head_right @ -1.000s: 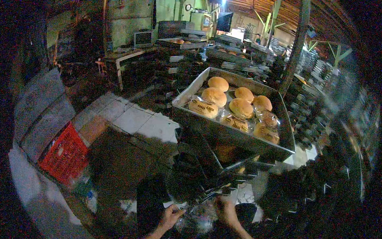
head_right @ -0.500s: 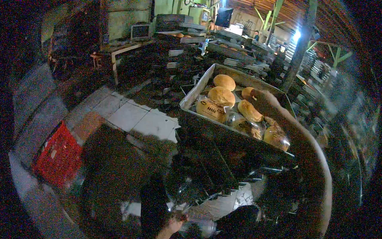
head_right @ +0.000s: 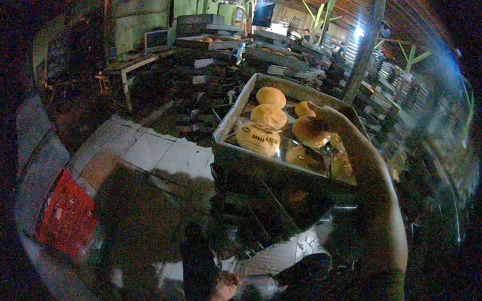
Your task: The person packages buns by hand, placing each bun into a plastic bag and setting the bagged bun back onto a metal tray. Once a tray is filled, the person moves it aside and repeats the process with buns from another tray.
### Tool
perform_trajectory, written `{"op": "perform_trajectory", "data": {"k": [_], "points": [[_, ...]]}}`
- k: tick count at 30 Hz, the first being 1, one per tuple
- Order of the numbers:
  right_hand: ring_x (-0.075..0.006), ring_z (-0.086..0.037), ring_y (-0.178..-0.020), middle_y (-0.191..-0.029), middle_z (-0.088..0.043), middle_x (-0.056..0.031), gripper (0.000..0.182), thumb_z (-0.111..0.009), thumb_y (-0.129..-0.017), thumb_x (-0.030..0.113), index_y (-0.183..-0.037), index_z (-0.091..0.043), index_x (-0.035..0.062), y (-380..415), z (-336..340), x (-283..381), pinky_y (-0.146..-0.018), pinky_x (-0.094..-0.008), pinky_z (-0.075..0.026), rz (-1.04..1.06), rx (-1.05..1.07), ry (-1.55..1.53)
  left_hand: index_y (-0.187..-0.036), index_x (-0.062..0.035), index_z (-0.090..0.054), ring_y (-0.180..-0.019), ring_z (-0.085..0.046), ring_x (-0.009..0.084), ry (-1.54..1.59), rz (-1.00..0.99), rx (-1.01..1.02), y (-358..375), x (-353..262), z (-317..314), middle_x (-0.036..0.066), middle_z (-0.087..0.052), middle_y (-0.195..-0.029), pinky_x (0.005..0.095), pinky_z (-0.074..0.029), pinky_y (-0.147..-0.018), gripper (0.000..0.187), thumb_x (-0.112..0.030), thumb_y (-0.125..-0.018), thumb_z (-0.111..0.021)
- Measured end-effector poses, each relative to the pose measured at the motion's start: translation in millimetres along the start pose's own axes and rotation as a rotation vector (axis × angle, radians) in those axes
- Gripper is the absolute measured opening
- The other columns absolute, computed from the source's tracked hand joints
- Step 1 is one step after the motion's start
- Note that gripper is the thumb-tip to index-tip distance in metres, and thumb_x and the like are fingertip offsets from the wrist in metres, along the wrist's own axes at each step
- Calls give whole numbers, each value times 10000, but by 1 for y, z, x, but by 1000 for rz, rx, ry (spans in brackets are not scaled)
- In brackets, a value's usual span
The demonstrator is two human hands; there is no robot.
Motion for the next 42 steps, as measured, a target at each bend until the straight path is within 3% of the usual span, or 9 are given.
{"op": "perform_trajectory", "data": {"k": [5,14,19,23,28,30,35,39,42], "points": [[-140,-510,-594,-752,-539,-57,489,-475,-789,470,-927,-533,4,69,-9,68,-504,-288,-429,227,19,595,-916,-43,-545,-736,-531,222,-238,-37,74,-5,-6,7,95,-567,-807,345,-433,-671,334,-341,-817,-430],[-181,-562,-810,-960,-553,-97,437,-458,-816,344,-1083,-459,-2,259,10,56,-681,-304,-482,563,7,-767,-909,-4,-580,-803,-556,191,-927,-135,138,14,-54,-23,86,-599,-858,335,-446,-716,251,-206,-786,-500],[-205,-547,-872,-1022,-523,-124,613,-632,-617,-8,-1176,-379,-17,360,-25,17,-763,-296,-461,-36,287,-590,-906,14,-595,-833,-568,178,-1134,-139,370,44,-83,-109,81,-613,-881,331,-452,-736,219,-147,-772,-531],[-265,-393,-1110,-1190,-411,-193,784,-586,-715,463,-1213,-294,-68,378,-55,-31,-954,-319,-282,-49,774,-383,-905,15,-595,-798,-571,166,-1156,-140,480,57,-79,-159,72,-611,-851,301,-455,-707,237,-184,-784,-550],[-262,-308,-1169,-1239,-334,-204,905,-692,-650,362,-1259,-169,-56,390,-96,-73,-974,-355,-254,112,878,-192,-948,19,-572,-794,-557,146,-518,-3,312,59,-82,-130,68,-594,-876,259,-446,-700,311,-224,-759,-607],[-266,-318,-1167,-1240,-337,-208,917,-681,-641,413,-1254,-186,-57,388,-104,-85,-972,-346,-258,127,904,-262,-1011,6,-538,-814,-543,139,-1354,-206,264,60,-102,-132,75,-564,-964,250,-436,-709,372,-245,-749,-620],[-204,-478,-989,-1063,-496,-142,681,-700,-668,274,-1160,-337,-25,401,-144,-56,-860,-301,-381,229,690,-461,-1050,-15,-500,-853,-516,138,-1212,-320,381,77,-96,-175,68,-542,-965,256,-416,-741,361,-192,-758,-615],[-134,-528,-863,-952,-549,-72,432,-683,-689,191,-1020,-478,4,401,-157,-65,-754,-274,-439,207,357,-684,-1143,-27,-355,-943,-441,178,-872,-1201,-427,97,-108,-172,104,-418,-1101,318,-374,-811,403,-249,-832,-485],[-217,-474,-995,-1085,-485,-158,580,-654,-710,271,-1140,-383,-8,439,-198,-57,-856,-325,-375,416,323,-475,-1226,-74,-291,-1103,-350,270,-940,-893,-317,77,-68,-141,95,-342,-1221,434,-319,-883,577,-465,-817,-403]]}}
Point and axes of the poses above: each hand's wrist, its own y-axis away from the middle knuckle, its own z-axis out of the back of the hand, x = y × z, the point moved 1 cm from there along -y, towards the middle knuckle
